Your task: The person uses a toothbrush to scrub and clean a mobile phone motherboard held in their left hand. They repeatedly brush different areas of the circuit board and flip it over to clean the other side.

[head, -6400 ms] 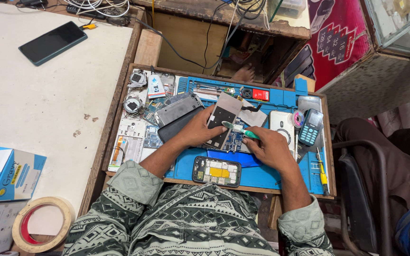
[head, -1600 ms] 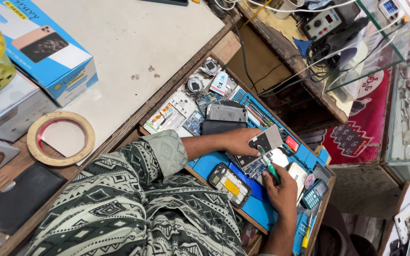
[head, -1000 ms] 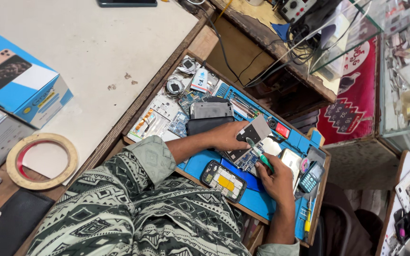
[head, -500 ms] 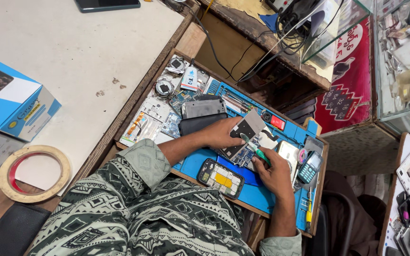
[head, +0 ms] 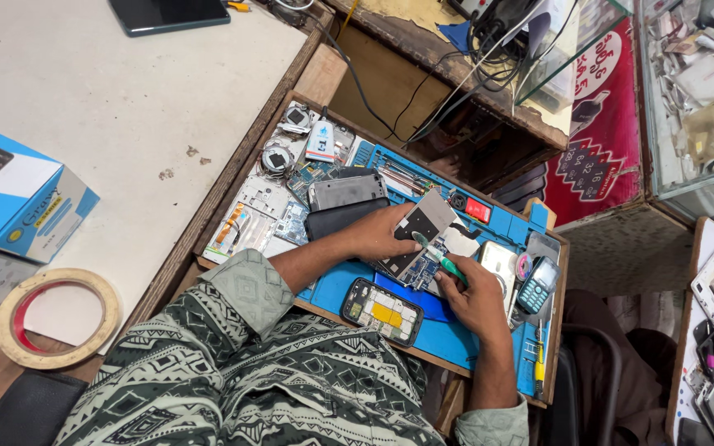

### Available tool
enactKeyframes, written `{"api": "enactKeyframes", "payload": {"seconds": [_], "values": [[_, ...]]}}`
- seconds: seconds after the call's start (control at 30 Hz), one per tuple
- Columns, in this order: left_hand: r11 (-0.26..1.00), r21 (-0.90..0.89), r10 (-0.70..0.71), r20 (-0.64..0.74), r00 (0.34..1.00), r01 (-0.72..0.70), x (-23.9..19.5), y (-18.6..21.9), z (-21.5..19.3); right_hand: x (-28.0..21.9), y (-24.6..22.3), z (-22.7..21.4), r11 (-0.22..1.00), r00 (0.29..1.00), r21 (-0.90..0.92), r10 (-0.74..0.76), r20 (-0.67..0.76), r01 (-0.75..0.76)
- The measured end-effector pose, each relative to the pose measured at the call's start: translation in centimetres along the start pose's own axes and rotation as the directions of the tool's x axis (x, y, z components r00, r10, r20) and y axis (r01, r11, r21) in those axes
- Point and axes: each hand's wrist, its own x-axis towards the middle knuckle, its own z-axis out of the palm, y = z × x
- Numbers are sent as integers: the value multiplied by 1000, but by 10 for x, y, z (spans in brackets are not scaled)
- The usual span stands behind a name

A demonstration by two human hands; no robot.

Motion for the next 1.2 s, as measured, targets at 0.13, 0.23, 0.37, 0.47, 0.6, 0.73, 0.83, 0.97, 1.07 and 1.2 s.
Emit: {"api": "enactKeyframes", "payload": {"seconds": [0.13,0.23,0.37,0.47,0.6,0.73,0.83,0.97,1.07,1.2], "values": [[1000,-8,24,-16,1000,-24,-1,-2,1,-1,-2,-1,1000,1000,6,18,2,-18],[1000,-1,29,-20,999,-29,-2,-1,0,-1,-2,-1,999,999,5,32,-1,-32],[1000,1,28,-20,999,-28,-1,0,-1,0,1,-2,1000,1000,-8,21,-7,-21],[1000,14,28,-9,1000,-28,-2,2,-1,-1,3,-2,1000,1000,-4,19,-5,-19],[1000,0,5,0,1000,-5,-1,3,-1,-1,4,-2,1000,1000,-2,5,-12,-5],[999,-27,18,-4,1000,-18,-1,3,-1,-2,5,-2,1000,1000,1,-4,-16,4],[998,-55,-9,6,1000,9,-1,3,-1,-2,6,-2,1000,1000,-1,3,-5,-3],[999,-42,-12,10,1000,12,-1,4,-1,-2,7,-2,1000,1000,-10,-4,-4,4],[999,-44,-14,13,1000,15,-1,4,-1,-2,8,-3,1000,1000,-9,-6,-5,6],[998,-61,-3,16,1000,4,-1,4,-1,-2,8,-2,1000,1000,-4,-1,-5,1]]}}
